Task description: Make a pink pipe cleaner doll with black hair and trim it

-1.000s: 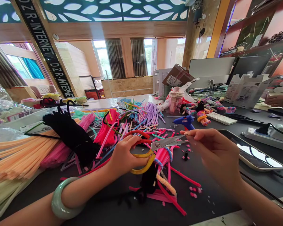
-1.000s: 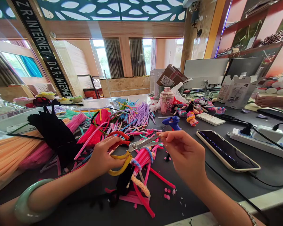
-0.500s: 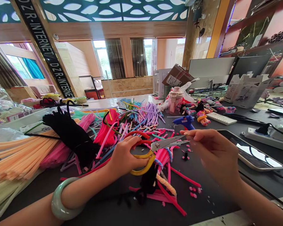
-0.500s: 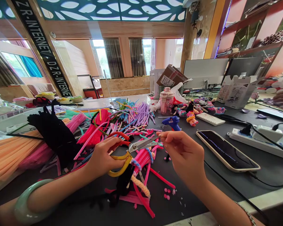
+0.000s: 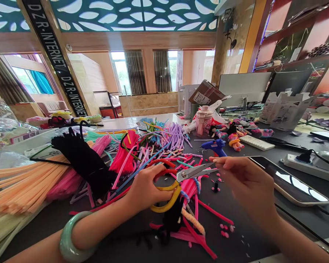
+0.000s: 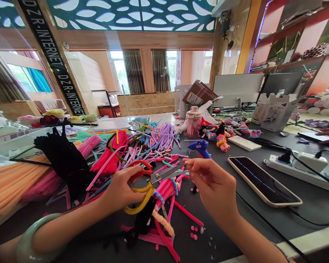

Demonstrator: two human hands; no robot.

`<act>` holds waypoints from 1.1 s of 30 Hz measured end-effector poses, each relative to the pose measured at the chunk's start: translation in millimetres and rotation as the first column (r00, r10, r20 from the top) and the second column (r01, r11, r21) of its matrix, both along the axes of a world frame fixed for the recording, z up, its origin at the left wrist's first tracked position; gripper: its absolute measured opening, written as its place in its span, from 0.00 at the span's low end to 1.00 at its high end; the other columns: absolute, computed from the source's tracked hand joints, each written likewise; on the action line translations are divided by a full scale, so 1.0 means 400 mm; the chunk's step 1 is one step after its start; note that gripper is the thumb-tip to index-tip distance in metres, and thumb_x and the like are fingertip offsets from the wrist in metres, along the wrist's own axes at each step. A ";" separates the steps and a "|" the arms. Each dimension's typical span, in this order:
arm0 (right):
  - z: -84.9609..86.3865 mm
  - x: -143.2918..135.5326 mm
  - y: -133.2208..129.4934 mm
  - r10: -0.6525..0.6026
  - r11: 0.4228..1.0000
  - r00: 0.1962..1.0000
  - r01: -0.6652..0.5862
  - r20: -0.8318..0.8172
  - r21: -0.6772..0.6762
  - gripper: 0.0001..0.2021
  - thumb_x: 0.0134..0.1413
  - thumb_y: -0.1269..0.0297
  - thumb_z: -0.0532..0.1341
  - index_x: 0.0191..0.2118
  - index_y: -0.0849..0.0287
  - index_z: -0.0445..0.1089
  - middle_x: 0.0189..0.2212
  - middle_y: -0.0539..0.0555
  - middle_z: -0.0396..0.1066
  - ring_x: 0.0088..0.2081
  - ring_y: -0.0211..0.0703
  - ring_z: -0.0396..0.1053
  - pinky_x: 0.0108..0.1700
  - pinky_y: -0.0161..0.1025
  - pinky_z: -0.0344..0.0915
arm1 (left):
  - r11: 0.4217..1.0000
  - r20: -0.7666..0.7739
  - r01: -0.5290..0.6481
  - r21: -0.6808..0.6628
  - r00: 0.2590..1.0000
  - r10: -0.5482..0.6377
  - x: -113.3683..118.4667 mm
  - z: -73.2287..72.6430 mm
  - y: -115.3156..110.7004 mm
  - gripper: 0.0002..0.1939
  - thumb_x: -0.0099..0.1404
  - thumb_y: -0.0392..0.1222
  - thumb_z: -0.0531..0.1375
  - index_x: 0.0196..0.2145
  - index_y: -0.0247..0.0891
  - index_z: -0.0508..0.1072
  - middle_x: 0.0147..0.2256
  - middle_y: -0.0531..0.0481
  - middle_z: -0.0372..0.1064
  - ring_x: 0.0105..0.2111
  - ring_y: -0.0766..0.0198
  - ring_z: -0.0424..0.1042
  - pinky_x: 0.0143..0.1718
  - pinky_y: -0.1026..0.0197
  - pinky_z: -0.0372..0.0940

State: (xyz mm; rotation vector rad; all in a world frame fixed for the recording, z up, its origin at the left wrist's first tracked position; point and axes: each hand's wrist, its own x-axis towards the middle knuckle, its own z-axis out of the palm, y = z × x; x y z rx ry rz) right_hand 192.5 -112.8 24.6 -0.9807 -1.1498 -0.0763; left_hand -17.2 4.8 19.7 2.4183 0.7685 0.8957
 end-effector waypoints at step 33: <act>0.000 -0.001 0.006 0.017 0.999 0.994 -0.022 -0.113 -0.042 0.12 0.41 0.57 0.73 0.24 0.53 0.71 0.23 0.49 0.77 0.26 0.41 0.76 0.25 0.33 0.72 | 0.995 -0.005 0.040 -0.092 0.999 -0.041 0.001 -0.004 -0.004 0.17 0.49 0.46 0.69 0.37 0.37 0.78 0.21 0.62 0.52 0.22 0.70 0.49 0.22 0.66 0.48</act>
